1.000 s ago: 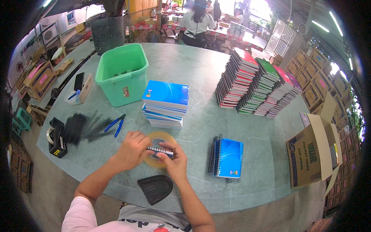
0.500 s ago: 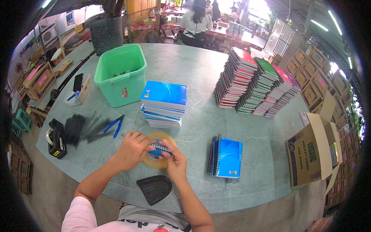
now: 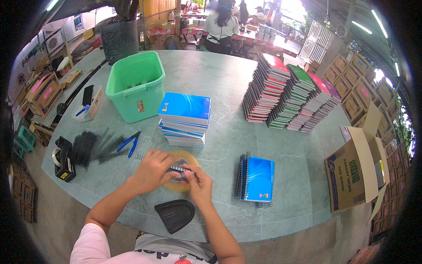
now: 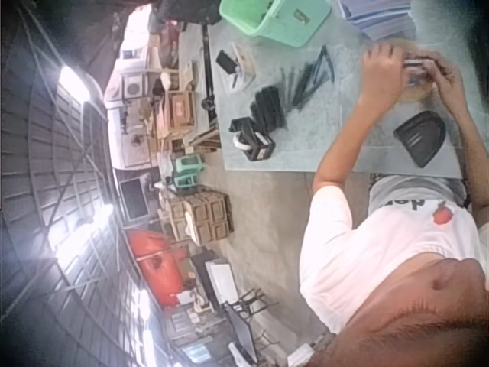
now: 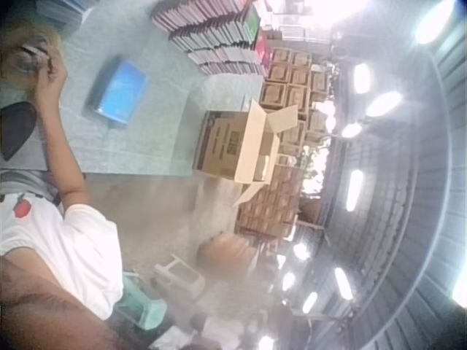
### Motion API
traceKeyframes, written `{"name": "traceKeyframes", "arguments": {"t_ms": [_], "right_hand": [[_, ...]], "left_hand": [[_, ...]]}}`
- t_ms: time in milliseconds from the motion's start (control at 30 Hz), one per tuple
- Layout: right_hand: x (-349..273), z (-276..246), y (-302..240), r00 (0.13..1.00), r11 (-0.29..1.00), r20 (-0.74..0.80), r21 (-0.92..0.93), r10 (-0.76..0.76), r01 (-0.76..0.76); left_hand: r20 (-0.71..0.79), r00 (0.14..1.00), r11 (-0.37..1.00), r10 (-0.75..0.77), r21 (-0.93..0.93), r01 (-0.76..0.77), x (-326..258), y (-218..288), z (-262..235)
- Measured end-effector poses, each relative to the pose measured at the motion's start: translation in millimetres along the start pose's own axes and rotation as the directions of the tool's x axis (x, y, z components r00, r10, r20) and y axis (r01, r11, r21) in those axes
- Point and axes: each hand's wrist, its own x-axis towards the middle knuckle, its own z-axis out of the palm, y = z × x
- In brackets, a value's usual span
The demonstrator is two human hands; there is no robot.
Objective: The person inserts plastic spiral bindings into the pre-punched holes of notebooks by hand, occasionally using a small black tool to help seat the binding.
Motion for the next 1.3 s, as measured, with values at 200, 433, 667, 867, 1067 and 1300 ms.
{"name": "traceKeyframes", "arguments": {"t_ms": [200,433,667,867,1067,1300], "right_hand": [[0.0,1.5,-0.2,0.994,0.997,-0.090,0.048,0.065,-0.060],[1.1,0.9,-5.0,0.974,0.947,-0.165,-0.306,-0.154,0.097],[0.5,-3.9,5.2,0.977,0.915,-0.139,-0.391,-0.162,0.096],[-0.9,-2.4,1.8,0.981,0.912,-0.161,-0.408,-0.113,0.038],[-0.5,-5.4,5.3,0.981,0.920,-0.158,-0.389,-0.115,0.045],[-2.1,-9.6,10.3,0.986,0.897,-0.150,-0.442,-0.071,-0.002]], "left_hand": [[0.107,0.992,0.995,-0.066,-0.063,0.073,7.3,0.3,-2.5],[0.117,0.993,0.987,-0.006,-0.158,0.025,14.5,7.3,1.2],[0.109,0.994,0.994,-0.030,-0.102,0.041,16.2,6.4,0.2],[0.111,0.992,0.977,0.057,-0.212,-0.032,14.5,8.0,17.7],[0.027,0.997,0.953,0.074,-0.296,-0.062,21.2,12.1,16.6],[0.074,0.996,0.959,0.058,-0.280,-0.035,13.2,12.4,26.7]]}}
